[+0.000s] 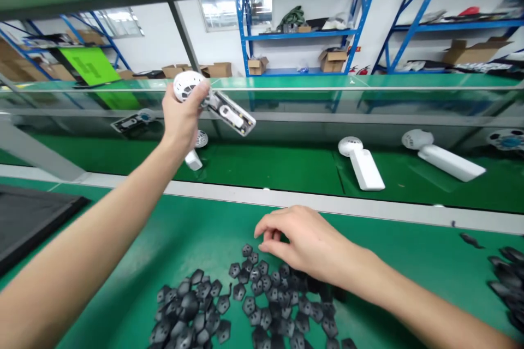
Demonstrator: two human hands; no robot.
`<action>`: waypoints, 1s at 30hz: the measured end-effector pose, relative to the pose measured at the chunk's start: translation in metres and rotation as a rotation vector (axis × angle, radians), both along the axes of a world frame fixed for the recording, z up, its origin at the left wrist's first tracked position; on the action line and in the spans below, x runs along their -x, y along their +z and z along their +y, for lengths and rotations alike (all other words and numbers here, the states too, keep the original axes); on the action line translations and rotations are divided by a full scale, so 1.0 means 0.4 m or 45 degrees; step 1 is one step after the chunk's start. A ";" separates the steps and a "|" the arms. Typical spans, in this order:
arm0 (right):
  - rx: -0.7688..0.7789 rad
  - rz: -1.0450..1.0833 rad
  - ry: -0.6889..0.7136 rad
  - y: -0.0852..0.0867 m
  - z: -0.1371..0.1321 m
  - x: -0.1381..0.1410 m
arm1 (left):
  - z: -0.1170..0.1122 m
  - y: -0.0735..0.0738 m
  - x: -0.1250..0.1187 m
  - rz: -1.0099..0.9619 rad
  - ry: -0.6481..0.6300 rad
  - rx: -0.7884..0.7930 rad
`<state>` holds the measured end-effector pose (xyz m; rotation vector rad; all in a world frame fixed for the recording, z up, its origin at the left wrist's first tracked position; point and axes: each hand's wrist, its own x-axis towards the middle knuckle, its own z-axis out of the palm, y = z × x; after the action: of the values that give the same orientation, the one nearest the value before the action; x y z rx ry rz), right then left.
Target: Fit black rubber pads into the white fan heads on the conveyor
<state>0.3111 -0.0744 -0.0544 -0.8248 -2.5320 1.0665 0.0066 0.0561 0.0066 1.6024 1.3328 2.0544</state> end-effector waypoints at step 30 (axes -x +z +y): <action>-0.272 0.488 -0.306 0.022 0.037 0.082 | -0.293 -0.073 -0.186 0.035 -0.183 0.595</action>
<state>0.2781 -0.0597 -0.0454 -0.7579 -2.1189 0.7752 0.0811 -0.0611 -0.0226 1.4661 1.5157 1.4988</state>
